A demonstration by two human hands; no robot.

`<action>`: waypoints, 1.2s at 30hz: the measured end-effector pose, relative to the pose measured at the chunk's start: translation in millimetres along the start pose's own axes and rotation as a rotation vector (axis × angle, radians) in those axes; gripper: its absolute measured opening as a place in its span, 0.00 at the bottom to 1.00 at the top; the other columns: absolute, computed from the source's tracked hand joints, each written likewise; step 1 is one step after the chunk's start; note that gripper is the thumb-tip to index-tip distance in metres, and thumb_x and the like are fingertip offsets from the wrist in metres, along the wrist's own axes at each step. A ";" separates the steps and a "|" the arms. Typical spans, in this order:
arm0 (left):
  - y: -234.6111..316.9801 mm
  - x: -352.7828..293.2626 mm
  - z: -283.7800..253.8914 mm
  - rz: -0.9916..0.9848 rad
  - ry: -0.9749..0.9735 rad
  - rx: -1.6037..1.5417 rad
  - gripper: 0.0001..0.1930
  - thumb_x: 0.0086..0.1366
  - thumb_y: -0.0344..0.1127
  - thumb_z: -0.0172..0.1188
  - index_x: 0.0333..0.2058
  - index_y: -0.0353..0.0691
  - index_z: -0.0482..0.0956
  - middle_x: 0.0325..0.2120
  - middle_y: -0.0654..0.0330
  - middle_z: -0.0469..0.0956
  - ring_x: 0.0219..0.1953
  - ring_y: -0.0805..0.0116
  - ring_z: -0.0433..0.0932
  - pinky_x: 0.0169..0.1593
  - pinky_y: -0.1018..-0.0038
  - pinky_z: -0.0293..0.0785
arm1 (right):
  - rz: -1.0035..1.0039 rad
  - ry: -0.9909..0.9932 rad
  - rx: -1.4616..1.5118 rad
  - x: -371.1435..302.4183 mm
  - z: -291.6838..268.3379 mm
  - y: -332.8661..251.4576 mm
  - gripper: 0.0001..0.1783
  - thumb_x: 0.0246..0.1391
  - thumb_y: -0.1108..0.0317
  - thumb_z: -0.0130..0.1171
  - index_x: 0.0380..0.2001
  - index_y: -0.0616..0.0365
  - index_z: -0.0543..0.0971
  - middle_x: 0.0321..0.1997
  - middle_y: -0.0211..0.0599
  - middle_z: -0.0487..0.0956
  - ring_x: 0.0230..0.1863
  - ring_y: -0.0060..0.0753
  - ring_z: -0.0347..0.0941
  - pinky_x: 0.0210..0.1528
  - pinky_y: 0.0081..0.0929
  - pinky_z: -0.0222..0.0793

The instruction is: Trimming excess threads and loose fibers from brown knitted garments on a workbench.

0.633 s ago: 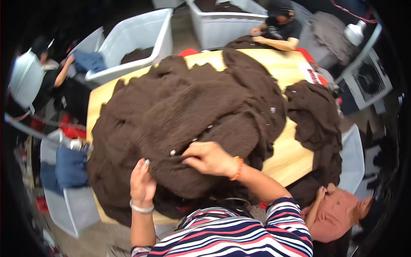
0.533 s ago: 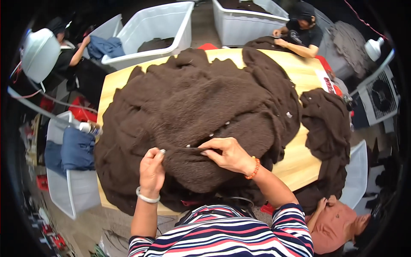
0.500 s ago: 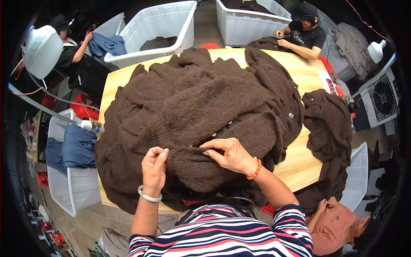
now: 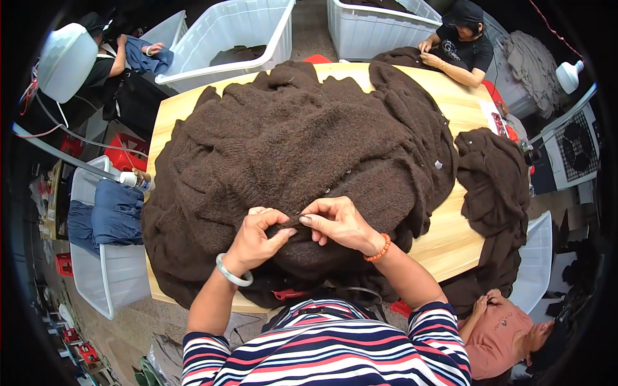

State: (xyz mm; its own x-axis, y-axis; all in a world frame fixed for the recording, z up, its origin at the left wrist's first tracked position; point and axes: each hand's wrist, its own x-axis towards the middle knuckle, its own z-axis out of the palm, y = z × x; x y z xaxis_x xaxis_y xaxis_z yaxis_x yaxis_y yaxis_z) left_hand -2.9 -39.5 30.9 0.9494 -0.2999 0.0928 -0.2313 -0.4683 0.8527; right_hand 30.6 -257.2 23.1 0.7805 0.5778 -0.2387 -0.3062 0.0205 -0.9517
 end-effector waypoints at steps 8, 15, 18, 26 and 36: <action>-5.8 9.3 -12.9 -0.211 -0.220 -0.319 0.06 0.58 0.28 0.66 0.27 0.33 0.78 0.19 0.70 0.74 0.24 0.85 0.67 0.25 0.81 0.65 | 0.166 -0.133 0.163 13.1 -8.4 7.6 0.11 0.63 0.60 0.60 0.36 0.57 0.79 0.22 0.22 0.75 0.20 0.10 0.65 0.22 0.11 0.62; -5.4 3.3 -6.4 0.019 -0.137 0.090 0.04 0.51 0.29 0.65 0.27 0.36 0.80 0.20 0.61 0.76 0.26 0.68 0.74 0.41 0.71 0.67 | -0.447 0.014 -0.531 -0.4 7.5 -0.1 0.09 0.48 0.74 0.66 0.35 0.62 0.80 0.26 0.36 0.76 0.26 0.28 0.74 0.29 0.24 0.69; 6.3 0.2 0.5 0.117 -0.093 0.300 0.06 0.44 0.27 0.65 0.24 0.37 0.78 0.22 0.57 0.77 0.29 0.58 0.74 0.45 0.69 0.65 | -0.692 0.062 -0.594 -7.1 18.0 6.7 0.10 0.42 0.80 0.64 0.31 0.61 0.78 0.29 0.40 0.76 0.29 0.43 0.76 0.32 0.31 0.73; 5.0 12.8 -11.9 -0.114 -0.164 0.115 0.19 0.54 0.24 0.56 0.48 0.33 0.78 0.43 0.47 0.81 0.45 0.53 0.81 0.51 0.66 0.75 | -0.607 0.111 -0.666 -8.8 15.8 35.0 0.11 0.45 0.80 0.62 0.34 0.62 0.75 0.33 0.43 0.76 0.30 0.44 0.76 0.31 0.33 0.74; -16.9 34.8 24.3 0.252 0.076 0.731 0.06 0.58 0.28 0.63 0.34 0.35 0.78 0.27 0.56 0.76 0.29 0.61 0.79 0.33 0.67 0.75 | -0.630 0.155 -0.726 -7.2 20.6 35.5 0.10 0.47 0.78 0.61 0.35 0.64 0.75 0.32 0.45 0.74 0.31 0.47 0.75 0.33 0.35 0.74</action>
State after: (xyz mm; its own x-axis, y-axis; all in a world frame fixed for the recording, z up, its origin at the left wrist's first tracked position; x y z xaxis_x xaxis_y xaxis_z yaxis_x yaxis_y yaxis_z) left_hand 29.0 -62.2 7.1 0.8553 -0.4247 0.2967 -0.4985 -0.8307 0.2480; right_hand 2.8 -243.8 -5.1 0.7654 0.5182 0.3816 0.5620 -0.2493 -0.7887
